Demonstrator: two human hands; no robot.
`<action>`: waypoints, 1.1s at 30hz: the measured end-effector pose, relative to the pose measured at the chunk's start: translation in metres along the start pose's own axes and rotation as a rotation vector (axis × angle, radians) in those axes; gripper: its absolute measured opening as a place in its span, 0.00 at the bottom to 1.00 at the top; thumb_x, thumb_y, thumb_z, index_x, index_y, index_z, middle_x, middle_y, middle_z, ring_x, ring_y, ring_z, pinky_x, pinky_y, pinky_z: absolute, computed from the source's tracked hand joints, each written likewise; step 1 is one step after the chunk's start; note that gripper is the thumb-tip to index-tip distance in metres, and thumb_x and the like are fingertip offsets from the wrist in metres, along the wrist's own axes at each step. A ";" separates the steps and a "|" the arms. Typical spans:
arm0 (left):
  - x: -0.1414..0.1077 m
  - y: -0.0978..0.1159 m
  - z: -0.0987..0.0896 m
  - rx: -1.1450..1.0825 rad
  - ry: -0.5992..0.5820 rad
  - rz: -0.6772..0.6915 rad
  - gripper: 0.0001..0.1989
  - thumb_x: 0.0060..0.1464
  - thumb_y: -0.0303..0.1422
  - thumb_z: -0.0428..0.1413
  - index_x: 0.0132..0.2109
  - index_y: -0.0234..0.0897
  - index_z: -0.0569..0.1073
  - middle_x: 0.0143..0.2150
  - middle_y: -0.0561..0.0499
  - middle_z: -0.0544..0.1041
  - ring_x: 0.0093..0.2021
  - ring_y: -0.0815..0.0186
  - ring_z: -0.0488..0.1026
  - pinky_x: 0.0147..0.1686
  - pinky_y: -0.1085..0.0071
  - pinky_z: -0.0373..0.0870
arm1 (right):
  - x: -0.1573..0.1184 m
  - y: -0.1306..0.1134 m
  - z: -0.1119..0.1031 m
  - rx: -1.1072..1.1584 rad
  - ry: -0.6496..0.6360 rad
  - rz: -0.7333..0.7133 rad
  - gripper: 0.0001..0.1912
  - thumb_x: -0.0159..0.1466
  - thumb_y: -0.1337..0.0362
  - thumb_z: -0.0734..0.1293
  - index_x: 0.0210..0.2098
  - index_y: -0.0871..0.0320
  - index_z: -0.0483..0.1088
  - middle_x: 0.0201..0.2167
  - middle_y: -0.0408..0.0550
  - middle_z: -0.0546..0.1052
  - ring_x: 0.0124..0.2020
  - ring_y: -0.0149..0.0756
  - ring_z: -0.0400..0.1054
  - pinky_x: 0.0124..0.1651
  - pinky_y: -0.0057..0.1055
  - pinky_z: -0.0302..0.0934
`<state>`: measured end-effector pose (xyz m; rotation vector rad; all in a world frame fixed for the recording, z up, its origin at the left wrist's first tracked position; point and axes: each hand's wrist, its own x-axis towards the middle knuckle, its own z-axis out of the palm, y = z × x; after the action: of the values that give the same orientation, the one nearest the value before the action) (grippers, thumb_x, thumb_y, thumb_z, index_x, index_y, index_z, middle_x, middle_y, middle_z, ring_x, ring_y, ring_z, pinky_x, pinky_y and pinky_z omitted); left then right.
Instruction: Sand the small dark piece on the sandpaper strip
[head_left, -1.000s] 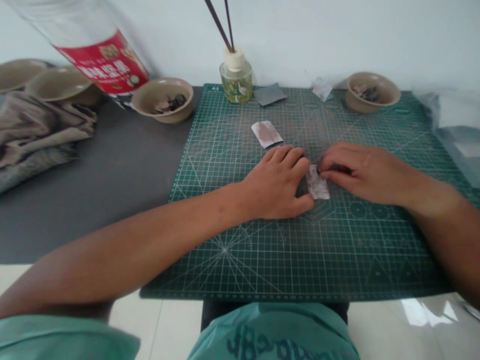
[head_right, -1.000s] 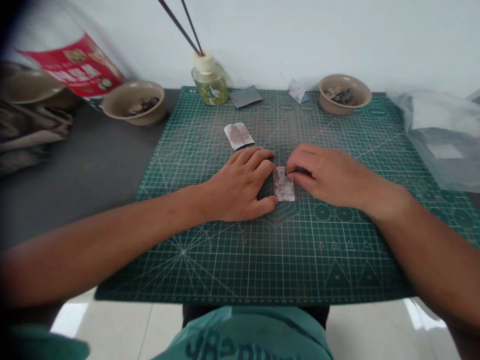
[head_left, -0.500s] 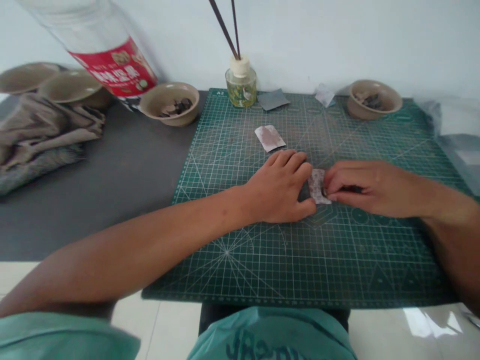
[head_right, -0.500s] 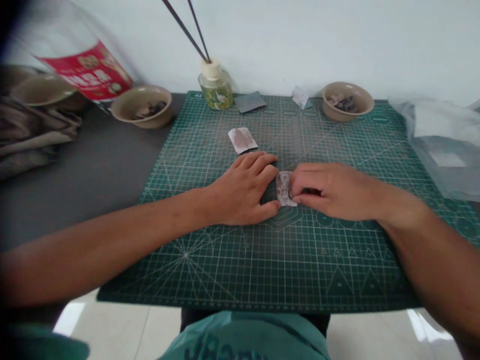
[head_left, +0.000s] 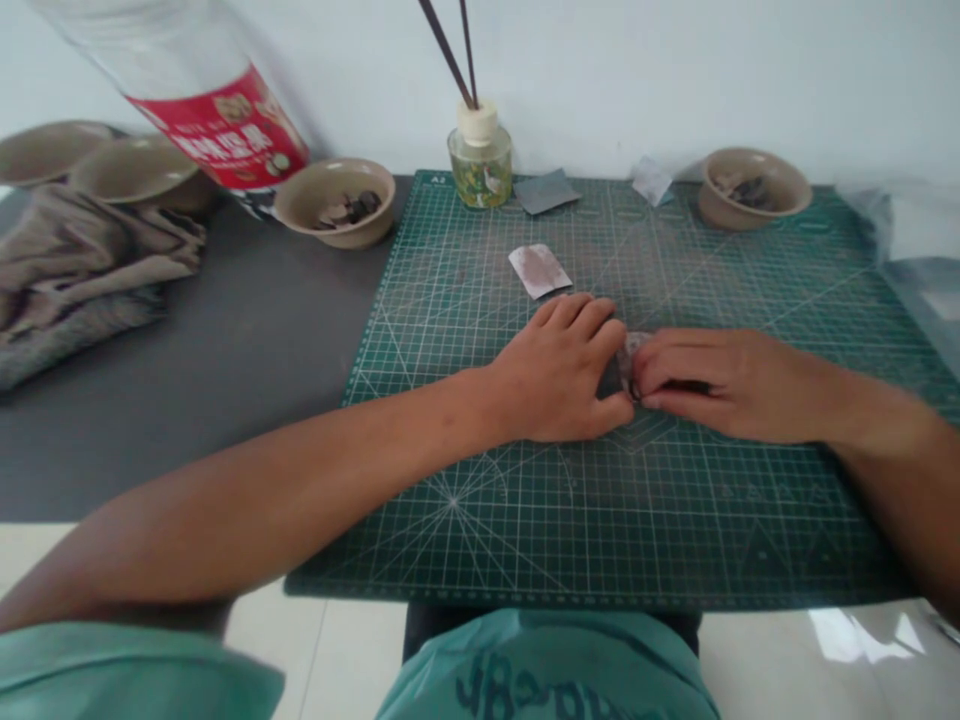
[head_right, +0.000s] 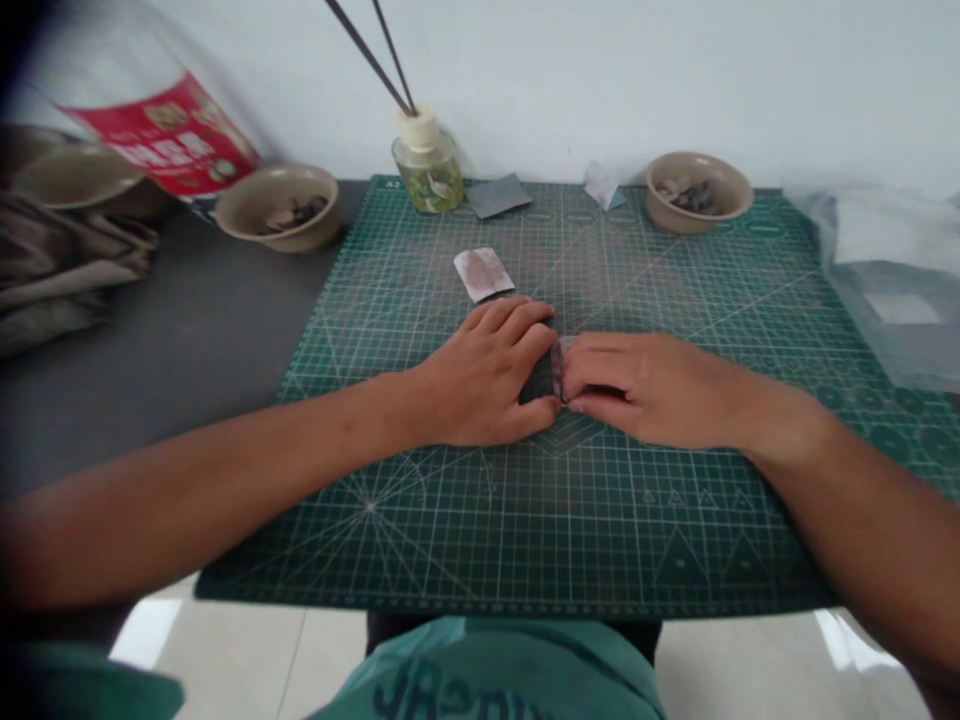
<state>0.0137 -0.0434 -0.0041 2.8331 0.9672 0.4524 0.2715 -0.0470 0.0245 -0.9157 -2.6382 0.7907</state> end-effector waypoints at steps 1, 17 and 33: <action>0.000 0.000 0.000 0.000 0.003 -0.001 0.24 0.67 0.46 0.56 0.60 0.32 0.73 0.71 0.32 0.73 0.72 0.41 0.67 0.74 0.46 0.63 | 0.003 -0.001 0.002 -0.014 0.031 -0.001 0.09 0.76 0.57 0.66 0.42 0.48 0.79 0.43 0.47 0.83 0.43 0.46 0.79 0.47 0.42 0.70; 0.000 -0.002 0.001 0.011 0.006 0.002 0.25 0.68 0.46 0.55 0.61 0.30 0.73 0.70 0.31 0.73 0.72 0.40 0.67 0.73 0.45 0.63 | 0.008 0.007 -0.001 -0.126 0.160 0.082 0.07 0.72 0.58 0.68 0.40 0.51 0.78 0.41 0.49 0.81 0.41 0.46 0.76 0.45 0.42 0.67; 0.000 -0.001 0.001 0.005 -0.001 0.010 0.25 0.68 0.46 0.56 0.61 0.30 0.73 0.70 0.31 0.73 0.71 0.40 0.67 0.73 0.45 0.64 | 0.000 0.006 -0.005 -0.071 0.038 0.039 0.07 0.75 0.57 0.67 0.41 0.48 0.77 0.39 0.46 0.81 0.38 0.44 0.76 0.42 0.42 0.68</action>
<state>0.0138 -0.0428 -0.0056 2.8443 0.9554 0.4506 0.2763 -0.0411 0.0247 -0.9934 -2.6381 0.6862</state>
